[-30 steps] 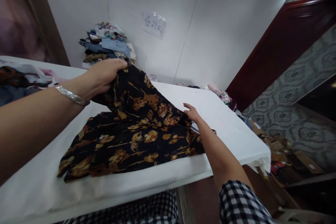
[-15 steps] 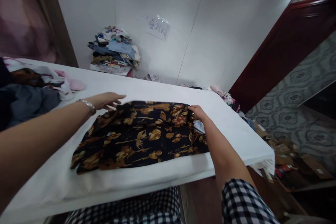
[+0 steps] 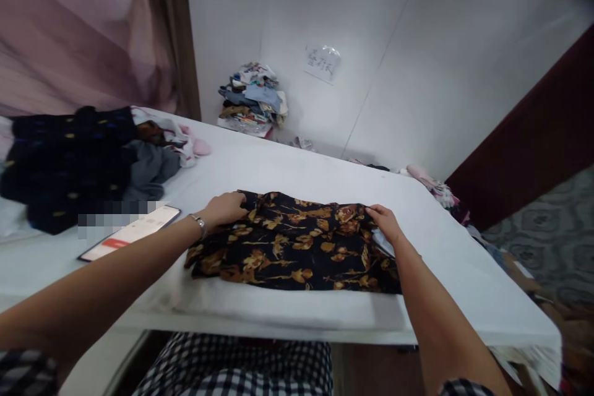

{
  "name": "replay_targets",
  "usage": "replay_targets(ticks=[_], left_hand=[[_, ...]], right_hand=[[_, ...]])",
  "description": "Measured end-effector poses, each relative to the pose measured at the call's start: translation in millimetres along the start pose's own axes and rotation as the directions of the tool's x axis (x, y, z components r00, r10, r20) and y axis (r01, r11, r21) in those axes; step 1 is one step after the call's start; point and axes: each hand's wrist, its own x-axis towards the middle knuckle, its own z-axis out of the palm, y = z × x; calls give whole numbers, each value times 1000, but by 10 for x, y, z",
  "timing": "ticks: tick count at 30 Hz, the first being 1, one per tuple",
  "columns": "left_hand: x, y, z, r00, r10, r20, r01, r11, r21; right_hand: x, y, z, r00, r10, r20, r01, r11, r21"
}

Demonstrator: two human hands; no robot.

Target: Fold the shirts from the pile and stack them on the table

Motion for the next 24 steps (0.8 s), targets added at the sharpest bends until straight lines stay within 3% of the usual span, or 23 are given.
replay_targets(ticks=[4, 7, 10, 14, 19, 21, 24], left_hand=[[-61, -46, 80, 998, 31, -63, -36, 996, -76], [-108, 21, 167, 980, 119, -161, -142, 980, -138], [-120, 103, 267, 968, 160, -193, -193, 967, -164], [0, 51, 166, 971, 41, -238, -105, 958, -265], [212, -316, -203, 945, -166, -282, 40, 913, -406], [254, -442, -222, 945, -219, -243, 101, 903, -418], [283, -538, -95, 947, -271, -171, 187, 901, -392]], right_hand=[[-36, 41, -21, 998, 49, 34, -50, 999, 12], [-43, 56, -31, 998, 52, 38, -52, 999, 4], [-40, 74, -22, 997, 66, 50, -67, 998, 12], [-25, 117, -45, 999, 47, 1, -47, 998, 33], [17, 153, -148, 994, 96, -50, -92, 992, 87], [45, 155, -154, 992, 102, -77, -98, 994, 53], [95, 160, -105, 990, 93, -105, -96, 995, -25]])
